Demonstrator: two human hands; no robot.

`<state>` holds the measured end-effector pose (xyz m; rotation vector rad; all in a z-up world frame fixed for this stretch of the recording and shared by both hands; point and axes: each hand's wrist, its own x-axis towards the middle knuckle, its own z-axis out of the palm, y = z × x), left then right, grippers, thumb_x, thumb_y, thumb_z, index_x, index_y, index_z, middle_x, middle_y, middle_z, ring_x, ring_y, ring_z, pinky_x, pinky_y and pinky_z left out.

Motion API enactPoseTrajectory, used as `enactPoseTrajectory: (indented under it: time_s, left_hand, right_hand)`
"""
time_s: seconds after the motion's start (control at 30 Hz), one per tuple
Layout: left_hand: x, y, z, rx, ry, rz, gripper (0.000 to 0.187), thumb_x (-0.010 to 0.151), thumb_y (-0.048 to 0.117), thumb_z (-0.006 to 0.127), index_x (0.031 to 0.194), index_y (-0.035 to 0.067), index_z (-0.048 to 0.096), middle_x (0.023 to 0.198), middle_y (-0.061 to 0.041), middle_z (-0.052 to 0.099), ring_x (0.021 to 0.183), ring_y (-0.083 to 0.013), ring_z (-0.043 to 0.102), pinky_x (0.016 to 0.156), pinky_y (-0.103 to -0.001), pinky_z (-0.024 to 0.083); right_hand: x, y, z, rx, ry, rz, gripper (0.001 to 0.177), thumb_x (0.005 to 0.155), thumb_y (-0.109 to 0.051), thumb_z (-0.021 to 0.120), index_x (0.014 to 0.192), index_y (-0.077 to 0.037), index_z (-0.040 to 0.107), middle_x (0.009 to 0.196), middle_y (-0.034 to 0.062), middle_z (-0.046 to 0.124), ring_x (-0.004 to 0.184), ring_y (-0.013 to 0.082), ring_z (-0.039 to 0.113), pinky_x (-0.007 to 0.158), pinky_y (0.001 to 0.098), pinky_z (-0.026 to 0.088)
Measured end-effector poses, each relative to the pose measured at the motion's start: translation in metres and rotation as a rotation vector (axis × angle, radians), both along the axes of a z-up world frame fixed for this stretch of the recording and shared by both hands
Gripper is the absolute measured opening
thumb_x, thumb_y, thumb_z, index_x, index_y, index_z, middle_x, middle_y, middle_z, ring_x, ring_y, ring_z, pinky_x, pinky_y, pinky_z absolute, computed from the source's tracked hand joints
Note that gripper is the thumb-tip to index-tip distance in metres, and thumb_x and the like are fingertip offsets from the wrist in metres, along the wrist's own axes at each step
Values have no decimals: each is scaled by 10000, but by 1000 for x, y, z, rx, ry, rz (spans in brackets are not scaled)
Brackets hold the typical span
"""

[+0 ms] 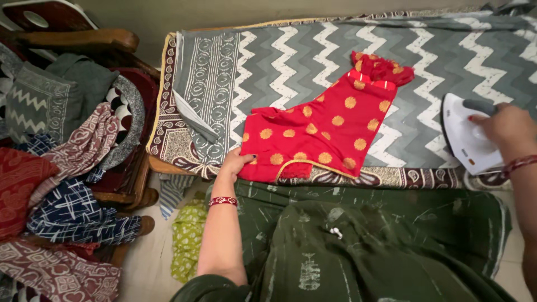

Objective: The person irons a red patterned garment on a patterned cloth-covered surface. They repeatedly smooth the fabric, use a white electric iron to press different sections, and fold the garment into a compact shape. The person handles the garment by hand to adjust its position and ensure even ironing.

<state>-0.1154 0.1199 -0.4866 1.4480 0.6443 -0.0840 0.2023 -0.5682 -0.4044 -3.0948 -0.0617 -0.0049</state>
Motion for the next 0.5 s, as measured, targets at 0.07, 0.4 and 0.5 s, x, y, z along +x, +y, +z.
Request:
enactPoseTrajectory:
  time_s: [0.07, 0.4, 0.5]
  left_hand:
    - [1, 0, 8, -5, 39, 23, 356, 840, 106, 753, 1176, -1, 704, 1054, -98, 780, 902, -193, 740, 808, -340, 589]
    - [22, -19, 31, 40, 202, 150, 355, 884, 207, 735, 1169, -1, 703, 1030, -135, 754, 859, -241, 723, 746, -413, 587]
    - [25, -24, 27, 464, 253, 106, 330, 900, 217, 743, 1167, 23, 738, 1019, -106, 776, 876, -207, 714, 772, -368, 545]
  right_hand:
    - [29, -11, 3, 90, 32, -108, 646, 927, -513, 842, 1090, 106, 757, 936, 329, 722, 922, 486, 723, 830, 548, 570]
    - [48, -14, -44, 1180, -667, -92, 515, 1058, -91, 667, 1499, 61, 449, 1437, 203, 585, 1287, 287, 607, 1121, 402, 484]
    - [32, -2, -77, 1416, -674, -64, 577, 1078, -17, 661, 1566, 28, 357, 1501, 164, 516, 1339, 237, 560, 1169, 360, 479]
